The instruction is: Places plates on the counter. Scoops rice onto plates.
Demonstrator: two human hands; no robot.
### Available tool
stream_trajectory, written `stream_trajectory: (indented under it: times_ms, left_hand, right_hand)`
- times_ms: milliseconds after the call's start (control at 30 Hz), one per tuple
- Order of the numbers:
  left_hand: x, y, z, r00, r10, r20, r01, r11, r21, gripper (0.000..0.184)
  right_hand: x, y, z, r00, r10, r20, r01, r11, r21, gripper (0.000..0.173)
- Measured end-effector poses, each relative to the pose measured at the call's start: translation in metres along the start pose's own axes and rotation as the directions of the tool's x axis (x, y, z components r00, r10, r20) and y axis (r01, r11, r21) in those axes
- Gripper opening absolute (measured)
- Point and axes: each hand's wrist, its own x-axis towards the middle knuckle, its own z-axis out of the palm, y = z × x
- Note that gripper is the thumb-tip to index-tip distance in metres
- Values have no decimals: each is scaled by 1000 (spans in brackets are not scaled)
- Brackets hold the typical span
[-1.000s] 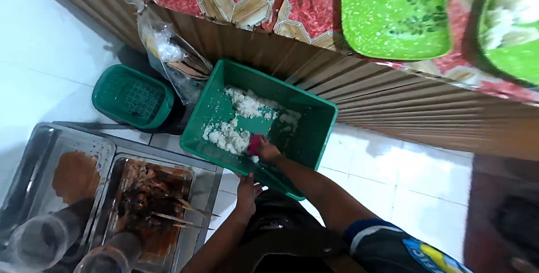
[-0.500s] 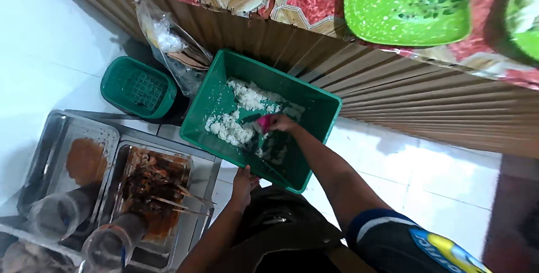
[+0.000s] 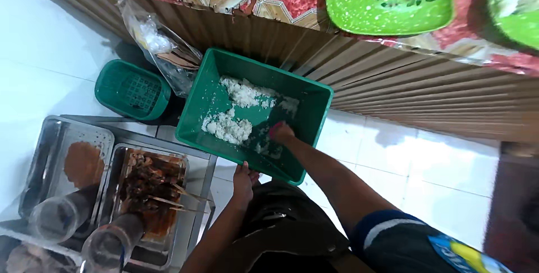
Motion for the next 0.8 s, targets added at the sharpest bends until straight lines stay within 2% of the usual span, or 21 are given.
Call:
stream_trajectory:
  times_ms: [133,233,300,367,433,500,600,700,800]
  left_hand:
    - [-2,-2,0,1000,11,25,-11,1000,-9,39]
    - [-3,-1,-3,999,39,31,-39,999,11,38]
    - [-4,0,-5,998,49,43,-51,998,39,38]
    - [-5,1,-9,995,46,90,-53,995,79,42]
    - [-8,4,-15,988,25,154,-48,987,153,49]
    - [-12,15,-21,976,-33,213,-17,973,229,58]
    - [-26,16,-38,979,-77,190,13,948,317,59]
    - [-41,24,-49,978,-31,206,-40,943,329,55]
    - [-57,18,-63,970,34,240,-114,938,328,54]
  right_hand:
    - [-7,-24,46,972,-201,122,213,973,-89,62]
    - [3,-22,34,928,-321,191,349,927,-138,59]
    - [9,-8,17,902,-373,215,386,922,-17,56]
    - [6,9,3,884,-419,207,357,892,278,45]
    - [-23,25,-18,871,-471,138,313,749,583,33]
    - [-67,39,-49,861,-503,79,274,588,761,31]
    - [-113,61,-71,817,-574,-45,320,389,864,23]
    - [-155,75,-113,776,-599,-198,398,221,891,13]
    - [-198,90,-160,728,-611,-310,462,104,881,15]
